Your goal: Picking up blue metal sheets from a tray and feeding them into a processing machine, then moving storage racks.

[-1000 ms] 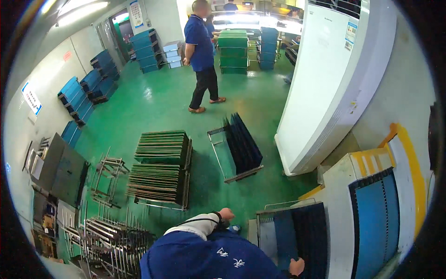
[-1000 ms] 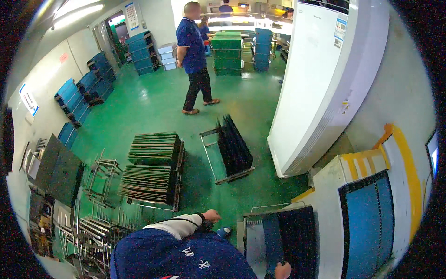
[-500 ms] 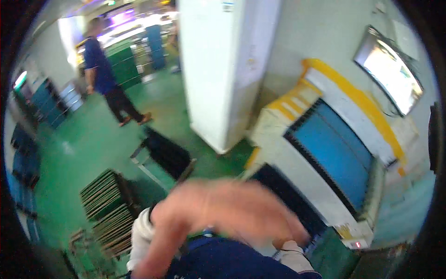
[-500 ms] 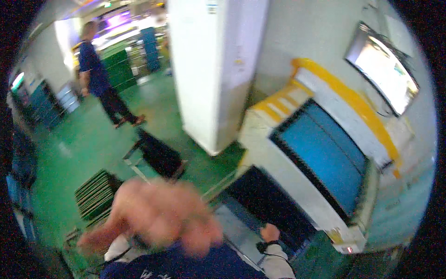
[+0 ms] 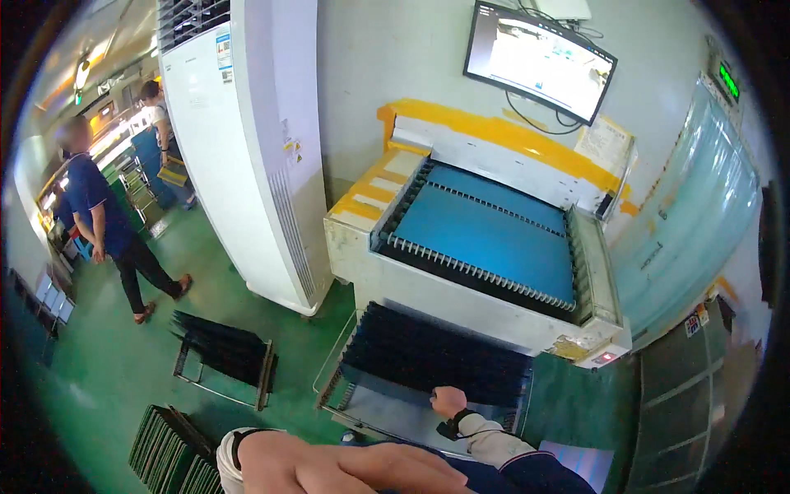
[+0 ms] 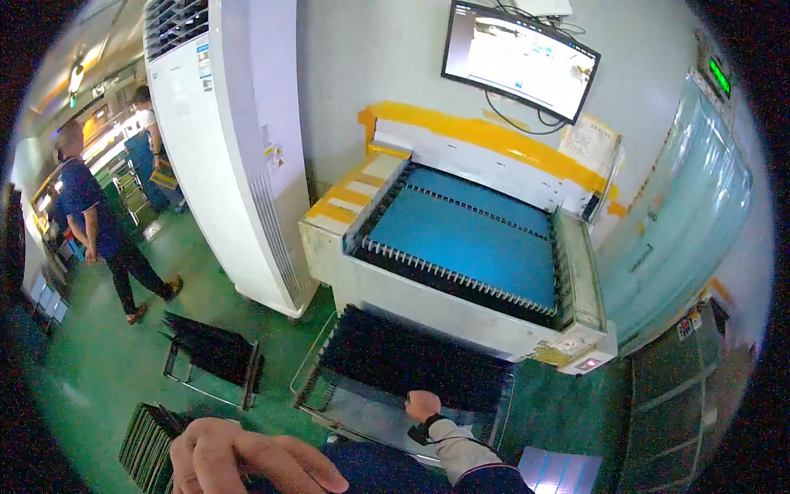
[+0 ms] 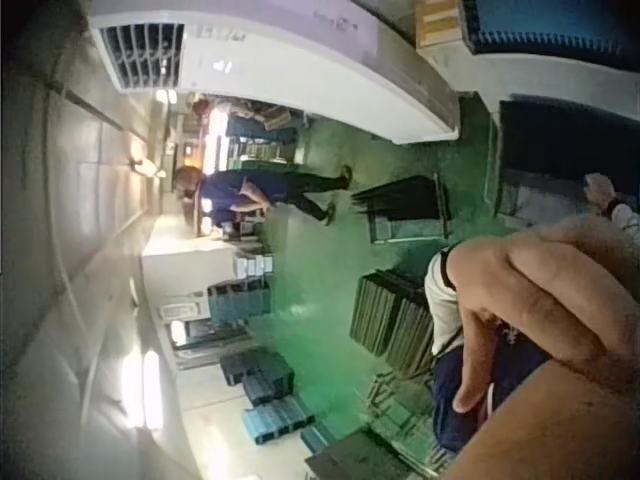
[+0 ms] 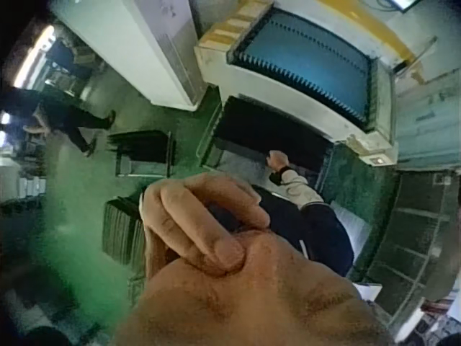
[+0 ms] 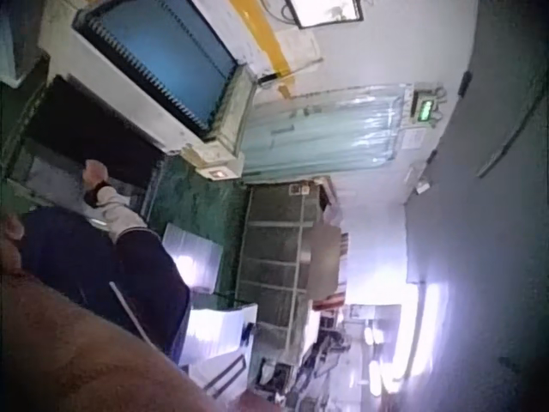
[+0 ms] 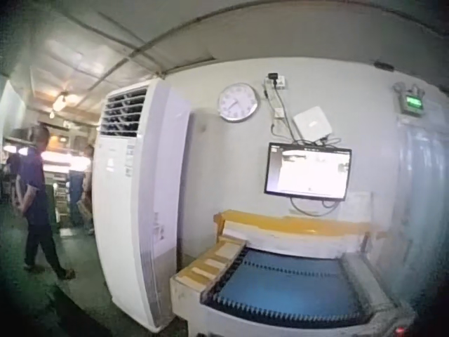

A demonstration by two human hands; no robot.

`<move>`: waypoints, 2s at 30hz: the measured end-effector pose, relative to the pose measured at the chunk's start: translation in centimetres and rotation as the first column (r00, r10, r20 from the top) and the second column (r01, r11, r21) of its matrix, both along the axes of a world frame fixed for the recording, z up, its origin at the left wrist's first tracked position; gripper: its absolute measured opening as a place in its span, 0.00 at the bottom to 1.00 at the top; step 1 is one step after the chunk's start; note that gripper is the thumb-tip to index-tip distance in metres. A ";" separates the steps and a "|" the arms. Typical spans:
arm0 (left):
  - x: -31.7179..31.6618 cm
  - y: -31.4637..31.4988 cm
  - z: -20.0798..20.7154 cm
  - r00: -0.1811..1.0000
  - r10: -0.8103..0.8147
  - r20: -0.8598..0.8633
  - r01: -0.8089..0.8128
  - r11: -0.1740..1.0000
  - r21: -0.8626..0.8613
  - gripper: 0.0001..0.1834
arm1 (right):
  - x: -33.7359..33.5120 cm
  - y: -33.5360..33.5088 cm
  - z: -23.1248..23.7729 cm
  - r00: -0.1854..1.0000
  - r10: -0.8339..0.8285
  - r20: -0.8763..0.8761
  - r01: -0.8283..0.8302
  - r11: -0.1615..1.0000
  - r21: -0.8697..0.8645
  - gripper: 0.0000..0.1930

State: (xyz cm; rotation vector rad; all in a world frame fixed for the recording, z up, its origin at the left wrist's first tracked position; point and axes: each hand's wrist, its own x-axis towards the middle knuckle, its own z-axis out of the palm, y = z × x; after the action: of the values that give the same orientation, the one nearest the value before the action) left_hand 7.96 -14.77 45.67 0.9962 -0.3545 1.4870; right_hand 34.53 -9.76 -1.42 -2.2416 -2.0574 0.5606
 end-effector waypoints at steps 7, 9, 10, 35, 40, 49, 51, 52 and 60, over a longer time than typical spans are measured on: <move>1.9 -1.8 1.2 0.998 0.036 -0.044 -0.040 0.995 -0.093 0.20 | 0.3 -1.3 -0.6 0.995 0.078 -0.055 -0.072 0.993 0.095 0.13; 2.5 -1.5 0.5 1.000 0.005 -0.016 -0.005 1.000 -0.021 0.20 | 0.2 -1.2 -0.3 0.994 0.096 -0.056 -0.091 0.991 0.096 0.12; 2.9 -1.5 0.2 1.000 0.020 0.016 -0.020 1.000 0.009 0.19 | -0.1 -0.9 -0.2 0.991 0.118 -0.056 -0.113 0.990 0.089 0.12; 10.8 0.7 -0.7 0.963 -0.211 0.168 0.137 0.919 0.369 0.10 | 2.9 -3.8 15.4 0.993 -0.019 -0.115 0.048 0.967 0.250 0.13; 10.2 1.7 -0.9 0.855 -0.513 -0.076 0.501 0.779 0.377 0.09 | 6.6 -3.8 19.8 0.935 -0.196 -0.296 0.239 0.964 0.117 0.17; 11.2 1.0 -3.7 0.960 -0.278 -0.030 0.266 0.876 0.403 0.13 | 9.6 -3.2 20.1 0.584 -0.166 -0.795 0.664 0.661 0.350 0.12; 11.1 2.8 -2.2 0.962 -0.230 -0.148 0.273 0.825 0.495 0.13 | 11.0 -3.4 18.8 0.888 -0.203 -0.414 0.416 0.739 0.530 0.12; 10.8 2.9 -1.9 0.959 -0.195 -0.207 0.277 0.809 0.519 0.14 | 10.0 -2.6 19.8 0.623 -0.132 -0.771 0.562 0.761 0.324 0.12; 10.0 3.9 -2.2 0.921 -0.062 -0.383 0.302 0.734 0.608 0.21 | 6.9 2.2 18.2 -0.626 -0.029 -0.779 0.421 0.828 -0.369 0.06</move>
State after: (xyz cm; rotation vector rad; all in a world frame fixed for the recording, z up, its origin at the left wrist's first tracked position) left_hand 17.94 -10.82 43.51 1.7057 -0.7374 0.9707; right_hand 41.41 -7.61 16.78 -0.7155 -0.1814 1.3663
